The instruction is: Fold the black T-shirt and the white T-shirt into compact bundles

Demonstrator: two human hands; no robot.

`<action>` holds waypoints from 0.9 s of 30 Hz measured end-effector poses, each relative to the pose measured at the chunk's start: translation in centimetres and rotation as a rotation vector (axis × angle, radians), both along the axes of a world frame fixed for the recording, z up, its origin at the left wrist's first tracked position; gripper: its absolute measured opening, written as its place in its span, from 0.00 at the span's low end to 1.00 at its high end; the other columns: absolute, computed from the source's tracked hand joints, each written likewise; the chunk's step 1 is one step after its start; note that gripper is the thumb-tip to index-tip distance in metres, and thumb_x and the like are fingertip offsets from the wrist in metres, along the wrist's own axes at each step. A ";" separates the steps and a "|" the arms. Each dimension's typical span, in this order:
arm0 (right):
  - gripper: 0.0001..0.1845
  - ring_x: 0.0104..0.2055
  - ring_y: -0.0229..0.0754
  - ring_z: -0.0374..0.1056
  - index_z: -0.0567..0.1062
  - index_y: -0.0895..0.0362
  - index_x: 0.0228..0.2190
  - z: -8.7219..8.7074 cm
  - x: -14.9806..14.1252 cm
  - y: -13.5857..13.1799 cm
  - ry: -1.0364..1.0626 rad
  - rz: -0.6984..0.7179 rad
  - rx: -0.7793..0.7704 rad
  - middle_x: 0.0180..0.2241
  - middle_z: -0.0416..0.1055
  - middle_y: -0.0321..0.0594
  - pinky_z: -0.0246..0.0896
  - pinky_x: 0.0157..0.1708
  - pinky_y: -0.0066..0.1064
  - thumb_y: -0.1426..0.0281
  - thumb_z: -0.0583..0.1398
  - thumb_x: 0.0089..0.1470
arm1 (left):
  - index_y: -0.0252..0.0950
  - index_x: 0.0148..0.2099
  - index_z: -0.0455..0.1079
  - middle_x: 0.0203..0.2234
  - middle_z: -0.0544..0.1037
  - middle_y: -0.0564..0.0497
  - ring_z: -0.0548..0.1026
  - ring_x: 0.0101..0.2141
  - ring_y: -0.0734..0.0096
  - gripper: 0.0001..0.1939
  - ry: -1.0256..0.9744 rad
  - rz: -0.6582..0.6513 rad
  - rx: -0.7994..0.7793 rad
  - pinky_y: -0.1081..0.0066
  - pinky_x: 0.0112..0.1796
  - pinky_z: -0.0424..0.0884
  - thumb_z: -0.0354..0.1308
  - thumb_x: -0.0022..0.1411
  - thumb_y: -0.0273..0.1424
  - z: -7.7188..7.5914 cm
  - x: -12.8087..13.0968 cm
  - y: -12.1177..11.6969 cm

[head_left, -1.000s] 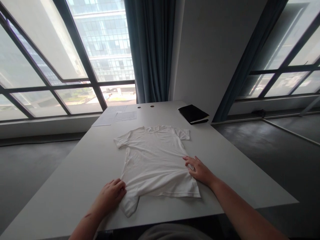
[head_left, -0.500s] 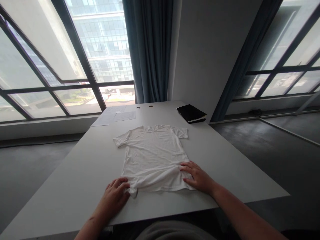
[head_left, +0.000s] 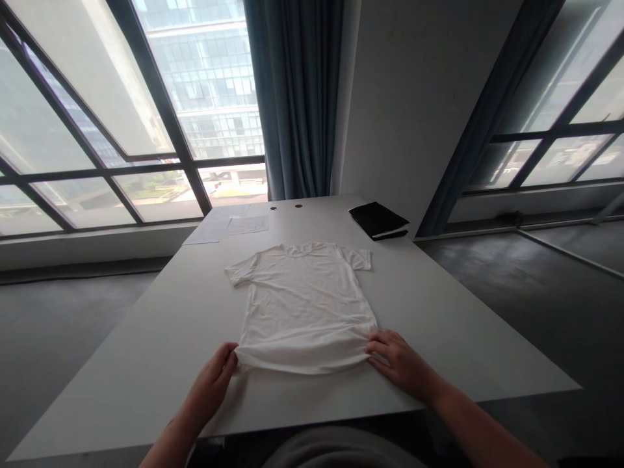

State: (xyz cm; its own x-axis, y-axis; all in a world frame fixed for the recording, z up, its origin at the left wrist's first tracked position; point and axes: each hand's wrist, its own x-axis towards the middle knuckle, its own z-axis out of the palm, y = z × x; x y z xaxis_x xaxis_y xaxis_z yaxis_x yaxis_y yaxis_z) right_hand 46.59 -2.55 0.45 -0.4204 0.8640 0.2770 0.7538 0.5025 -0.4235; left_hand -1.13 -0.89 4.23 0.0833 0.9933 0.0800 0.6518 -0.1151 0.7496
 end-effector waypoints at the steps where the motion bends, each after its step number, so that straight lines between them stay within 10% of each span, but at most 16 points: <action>1: 0.06 0.48 0.52 0.72 0.79 0.48 0.40 -0.2 0.3 0.1 0.009 -0.036 0.013 0.44 0.77 0.44 0.68 0.51 0.47 0.67 0.61 0.64 | 0.41 0.44 0.71 0.29 0.78 0.52 0.77 0.32 0.62 0.20 -0.007 0.015 -0.012 0.66 0.37 0.74 0.47 0.67 0.49 0.0 0.2 0.1; 6: 0.10 0.44 0.52 0.75 0.78 0.49 0.41 -0.4 2.1 0.9 0.095 -0.149 0.107 0.40 0.78 0.45 0.71 0.47 0.46 0.69 0.56 0.66 | 0.41 0.36 0.67 0.23 0.70 0.55 0.72 0.28 0.64 0.16 0.035 -0.029 -0.047 0.69 0.33 0.69 0.43 0.63 0.44 0.5 2.3 1.0; 11: 0.08 0.47 0.52 0.75 0.75 0.51 0.38 3.0 2.9 0.9 0.219 -0.244 0.300 0.43 0.78 0.47 0.72 0.49 0.44 0.64 0.56 0.67 | 0.41 0.35 0.64 0.25 0.73 0.54 0.71 0.28 0.65 0.17 0.223 -0.047 0.049 0.69 0.33 0.65 0.53 0.60 0.50 2.8 3.4 1.6; 27: 0.12 0.38 0.48 0.78 0.78 0.51 0.40 8.6 6.1 0.7 0.050 -0.299 0.399 0.36 0.81 0.41 0.72 0.40 0.37 0.59 0.57 0.68 | 0.42 0.38 0.70 0.28 0.78 0.56 0.71 0.24 0.70 0.11 0.282 0.107 0.120 0.71 0.30 0.66 0.54 0.55 0.41 8.3 -1.4 0.7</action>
State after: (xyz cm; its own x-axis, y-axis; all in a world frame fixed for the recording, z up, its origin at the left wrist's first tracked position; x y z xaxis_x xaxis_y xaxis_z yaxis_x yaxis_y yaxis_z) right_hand 52.68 -1.87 9.03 -0.1479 0.7671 0.6242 0.8732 0.3976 -0.2817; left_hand -2.48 -0.17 12.56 0.0147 0.9824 0.1862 0.8449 -0.1118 0.5231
